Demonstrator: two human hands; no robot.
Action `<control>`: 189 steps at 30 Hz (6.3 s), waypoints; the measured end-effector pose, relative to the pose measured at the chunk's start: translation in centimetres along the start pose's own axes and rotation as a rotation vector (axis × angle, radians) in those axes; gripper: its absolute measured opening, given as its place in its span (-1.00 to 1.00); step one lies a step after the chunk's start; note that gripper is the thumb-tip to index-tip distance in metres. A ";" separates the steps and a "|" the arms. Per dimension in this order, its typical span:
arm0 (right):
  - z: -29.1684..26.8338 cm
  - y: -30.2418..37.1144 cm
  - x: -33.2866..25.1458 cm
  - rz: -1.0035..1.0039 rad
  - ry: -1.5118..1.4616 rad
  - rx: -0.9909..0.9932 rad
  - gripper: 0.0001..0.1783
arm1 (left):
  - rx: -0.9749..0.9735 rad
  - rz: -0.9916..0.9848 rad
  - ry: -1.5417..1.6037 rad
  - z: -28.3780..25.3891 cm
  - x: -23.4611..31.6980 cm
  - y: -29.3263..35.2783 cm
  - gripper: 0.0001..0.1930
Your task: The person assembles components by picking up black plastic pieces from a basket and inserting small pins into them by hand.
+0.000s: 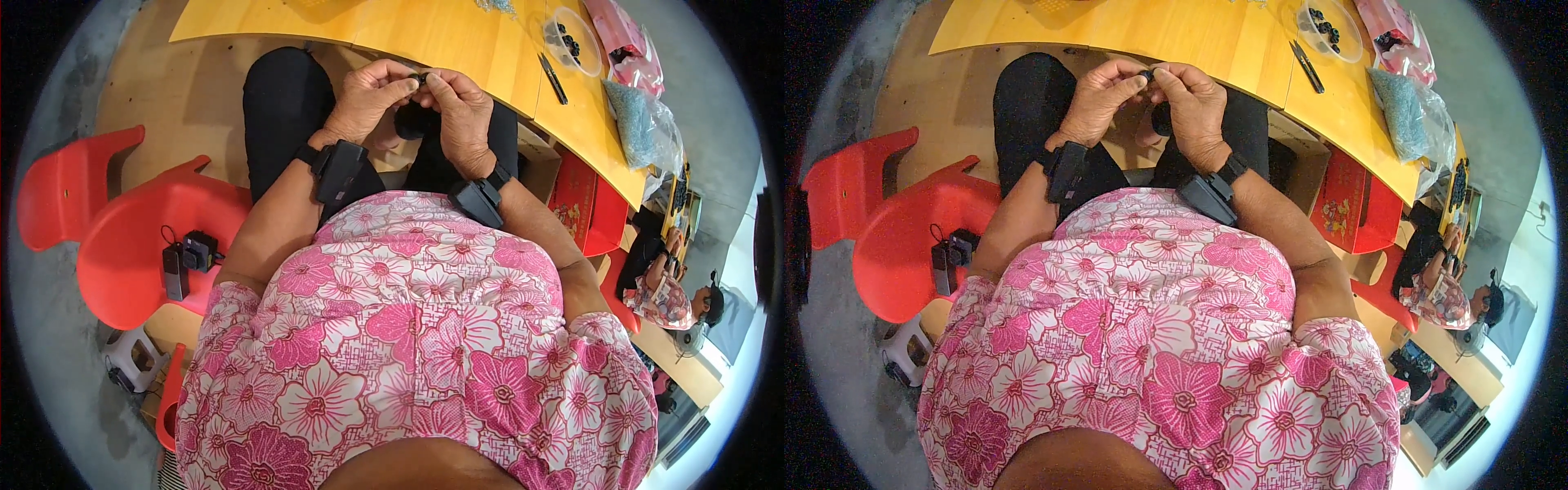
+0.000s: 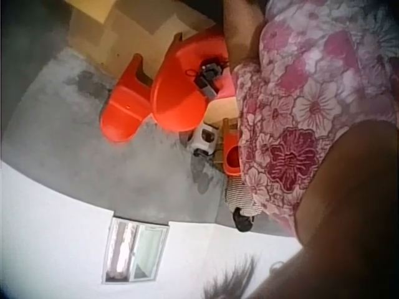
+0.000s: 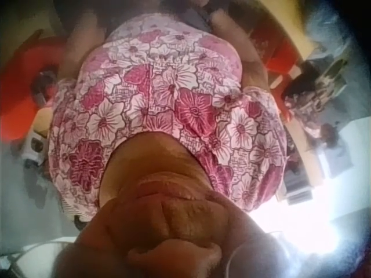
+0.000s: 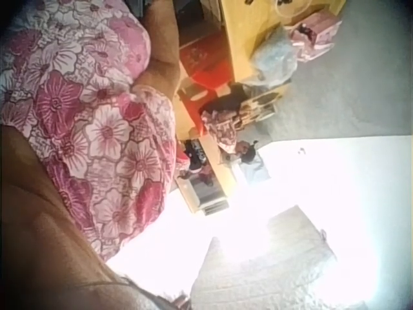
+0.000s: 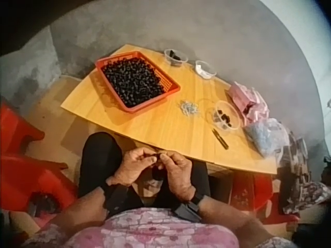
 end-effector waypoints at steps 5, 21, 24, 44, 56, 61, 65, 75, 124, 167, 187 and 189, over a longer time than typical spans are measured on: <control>-0.1 0.0 0.3 0.029 -0.050 0.046 -0.89 | 0.014 -0.003 -0.025 0.2 0.4 0.3 -0.83; 0.6 0.5 1.4 0.206 -0.522 0.082 -0.85 | 0.039 -0.034 0.007 0.4 0.6 0.7 -0.82; 0.8 0.7 1.2 0.170 -0.528 0.106 -0.86 | 0.053 -0.038 0.024 0.3 0.0 0.4 -0.82; -0.3 -0.5 0.4 -0.104 -0.058 -0.143 -0.84 | -0.109 -0.141 0.290 -0.1 -0.9 -0.1 -0.83; -0.6 -0.5 -0.1 -0.138 -0.024 -0.137 -0.85 | -0.147 -0.135 0.289 0.0 -0.9 -0.2 -0.81; -0.9 -0.8 -0.4 -0.183 0.062 -0.164 -0.86 | -0.155 -0.130 0.320 0.0 -0.8 -0.3 -0.82; -1.1 -1.2 -0.4 -0.163 0.052 -0.194 -0.87 | -0.137 -0.137 0.289 0.0 -0.8 -0.2 -0.81; -1.5 -1.5 -0.5 -0.155 0.097 -0.283 -0.90 | -0.113 -0.145 0.251 0.1 -0.7 0.0 -0.82; -1.1 -0.5 0.5 0.015 -0.081 -0.068 -0.88 | -0.143 -0.230 0.378 0.0 -1.6 -0.4 -0.80; -1.5 -0.7 1.0 0.605 -0.702 -0.289 -0.63 | 0.032 -0.007 -0.078 0.5 0.2 0.1 -0.72; -1.8 -1.1 0.1 0.569 -0.522 -0.265 -0.71 | 0.157 0.170 -0.216 0.6 0.4 0.0 -0.81; -2.1 -1.1 0.2 0.583 -0.503 -0.266 -0.72 | 0.180 0.166 -0.312 0.7 0.7 0.1 -0.81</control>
Point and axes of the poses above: each hand's wrist, its own y-axis away from the middle knuckle, its own z-axis out of the palm, x = y × z, the point moved 2 cm from there along -y, towards the middle knuckle, and after that the axes turned 15 degrees about -z, right-handed, at the moved point
